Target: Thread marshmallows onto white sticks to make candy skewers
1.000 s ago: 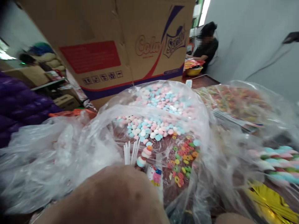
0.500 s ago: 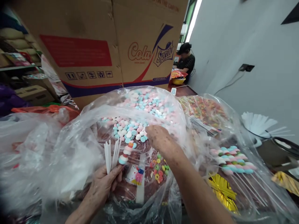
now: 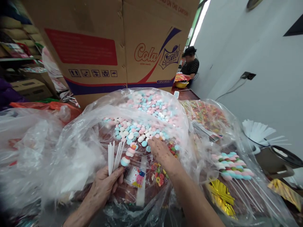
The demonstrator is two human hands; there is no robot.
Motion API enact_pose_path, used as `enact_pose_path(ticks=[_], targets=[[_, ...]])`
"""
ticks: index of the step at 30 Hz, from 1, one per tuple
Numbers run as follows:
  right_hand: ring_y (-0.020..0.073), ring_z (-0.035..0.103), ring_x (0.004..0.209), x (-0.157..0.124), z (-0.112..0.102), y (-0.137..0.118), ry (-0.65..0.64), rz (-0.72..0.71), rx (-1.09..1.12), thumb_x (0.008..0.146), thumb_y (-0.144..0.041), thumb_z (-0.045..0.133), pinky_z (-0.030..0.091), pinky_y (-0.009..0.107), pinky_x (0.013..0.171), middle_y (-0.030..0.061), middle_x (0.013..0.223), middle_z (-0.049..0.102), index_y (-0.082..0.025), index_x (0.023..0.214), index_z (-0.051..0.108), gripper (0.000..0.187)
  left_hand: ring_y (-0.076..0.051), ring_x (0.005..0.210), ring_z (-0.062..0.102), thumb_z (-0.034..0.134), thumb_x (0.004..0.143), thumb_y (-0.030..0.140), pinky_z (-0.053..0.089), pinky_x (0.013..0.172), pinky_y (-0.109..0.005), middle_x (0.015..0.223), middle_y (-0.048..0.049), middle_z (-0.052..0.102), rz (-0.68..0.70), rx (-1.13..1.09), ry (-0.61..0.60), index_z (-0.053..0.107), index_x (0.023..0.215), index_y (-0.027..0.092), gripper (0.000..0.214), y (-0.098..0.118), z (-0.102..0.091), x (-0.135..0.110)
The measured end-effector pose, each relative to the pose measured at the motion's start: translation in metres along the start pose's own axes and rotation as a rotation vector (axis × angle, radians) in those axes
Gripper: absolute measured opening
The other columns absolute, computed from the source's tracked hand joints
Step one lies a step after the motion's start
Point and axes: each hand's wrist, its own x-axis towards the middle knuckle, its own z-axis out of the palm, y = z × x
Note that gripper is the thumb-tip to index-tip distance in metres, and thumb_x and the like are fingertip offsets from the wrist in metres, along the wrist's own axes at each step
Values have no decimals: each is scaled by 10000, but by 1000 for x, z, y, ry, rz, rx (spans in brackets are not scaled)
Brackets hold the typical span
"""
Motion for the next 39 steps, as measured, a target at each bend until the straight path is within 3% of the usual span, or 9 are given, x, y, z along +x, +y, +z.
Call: enact_pose_path(ticks=[3, 8, 12, 18, 20, 26, 32, 39], targets=[[195, 571, 902, -8, 1, 5, -35, 14, 74, 880, -60, 440, 398, 276, 789, 90, 1008, 640, -170, 949, 594, 201, -62, 315, 366, 686, 688, 523, 231, 350, -188, 411, 53, 507, 2, -9, -6, 542, 518, 180, 409, -1, 0, 1], [196, 583, 887, -12, -9, 4, 55, 250, 36, 874, -91, 480, 385, 273, 744, 84, 1022, 637, -167, 1041, 607, 223, -66, 322, 373, 671, 716, 501, 237, 357, -193, 413, 51, 505, 13, 12, -14, 550, 520, 179, 397, -5, -2, 2], [177, 579, 855, -11, -10, -14, 88, 203, 28, 925, -143, 480, 391, 259, 719, 64, 983, 617, -191, 963, 631, 162, -65, 325, 371, 664, 722, 491, 250, 364, -192, 415, 51, 505, 21, 18, -17, 557, 521, 178, 387, -5, -2, 1], [218, 596, 884, -11, 2, -38, 9, 147, -134, 889, -83, 484, 384, 284, 653, 115, 1032, 627, -183, 999, 637, 213, -71, 322, 369, 661, 720, 492, 245, 365, -196, 403, 53, 495, 19, 34, -14, 557, 508, 181, 391, -4, -2, 2], [213, 600, 880, -11, 3, -33, 13, 163, -105, 868, -69, 477, 384, 282, 665, 113, 1018, 644, -179, 995, 642, 235, -73, 324, 375, 655, 723, 496, 251, 370, -193, 402, 53, 492, 21, 42, -13, 559, 509, 180, 394, -5, -2, 2], [169, 589, 759, -9, 4, -1, 27, 201, 266, 819, -143, 487, 379, 245, 664, 20, 806, 665, -199, 862, 673, 199, -77, 327, 381, 654, 715, 491, 253, 377, -195, 408, 51, 496, 19, 43, -18, 557, 509, 183, 384, -6, -3, 2], [205, 594, 916, -11, 15, 13, 278, 167, 233, 866, -161, 475, 427, 310, 839, 94, 984, 673, -165, 1000, 691, 254, -81, 332, 377, 652, 726, 481, 250, 381, -201, 392, 56, 478, 18, 49, -28, 547, 504, 190, 381, -5, -3, 0], [227, 577, 1013, -18, 12, -1, 287, 66, 183, 942, -162, 414, 427, 324, 888, 99, 1046, 672, -171, 1063, 641, 258, -88, 332, 372, 642, 747, 483, 250, 379, -208, 366, 66, 451, 30, 67, -27, 549, 508, 197, 385, -8, -4, 1]])
